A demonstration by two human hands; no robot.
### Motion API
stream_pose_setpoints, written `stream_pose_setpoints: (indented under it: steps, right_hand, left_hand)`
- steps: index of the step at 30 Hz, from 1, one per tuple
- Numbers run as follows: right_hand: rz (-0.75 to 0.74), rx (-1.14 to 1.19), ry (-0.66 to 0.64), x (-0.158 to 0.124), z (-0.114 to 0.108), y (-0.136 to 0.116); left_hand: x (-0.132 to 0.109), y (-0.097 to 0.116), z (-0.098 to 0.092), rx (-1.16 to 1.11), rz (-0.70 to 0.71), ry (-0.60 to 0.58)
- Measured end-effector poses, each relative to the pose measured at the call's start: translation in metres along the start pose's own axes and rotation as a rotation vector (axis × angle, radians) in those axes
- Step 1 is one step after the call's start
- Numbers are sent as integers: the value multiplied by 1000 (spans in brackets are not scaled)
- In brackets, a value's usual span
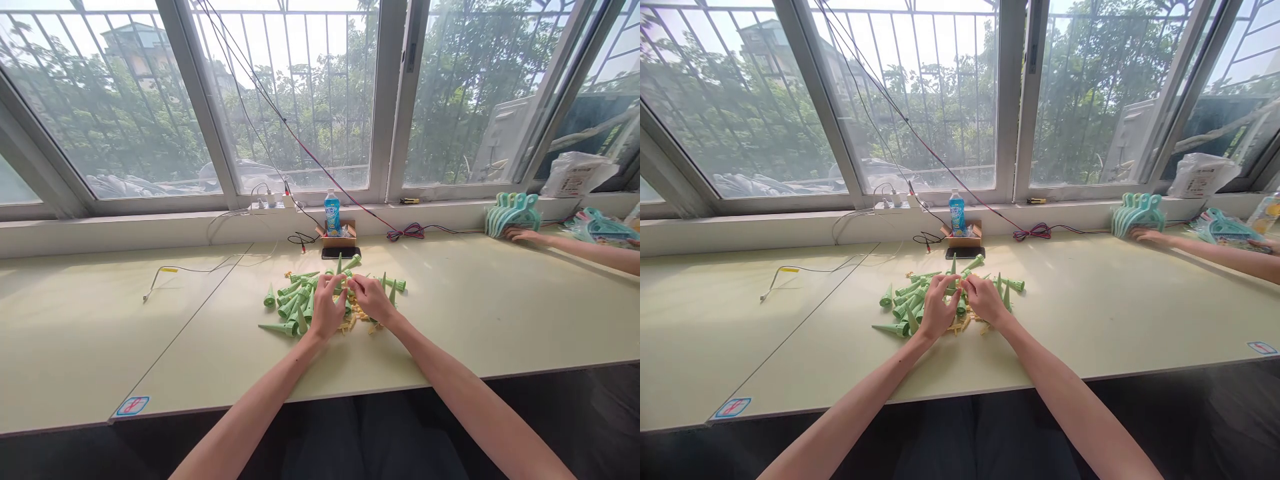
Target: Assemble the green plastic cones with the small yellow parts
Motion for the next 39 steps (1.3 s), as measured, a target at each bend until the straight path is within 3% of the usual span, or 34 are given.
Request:
stream_pose_setpoints:
  steps: [21,32,39]
  right_hand:
    - [48,57,6,2,-1,-1]
    - [140,170,116,1,-14,-1]
    - [122,232,142,2,-17,-5]
  left_hand:
    - [-2,5,0,12,114,6]
    - [1,-3,-2,-57,-48,19]
    - [-2,2,8,-125,-13,-85]
Point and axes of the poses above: each hand's wrist, its own x-axis towards the middle knuckle, its own z-axis out of the palm, y = z × x, the point moved 9 cm from there along x, towards the middle knuckle, and after that the axes turned 10 degrees about y, right-handed, at the moved point
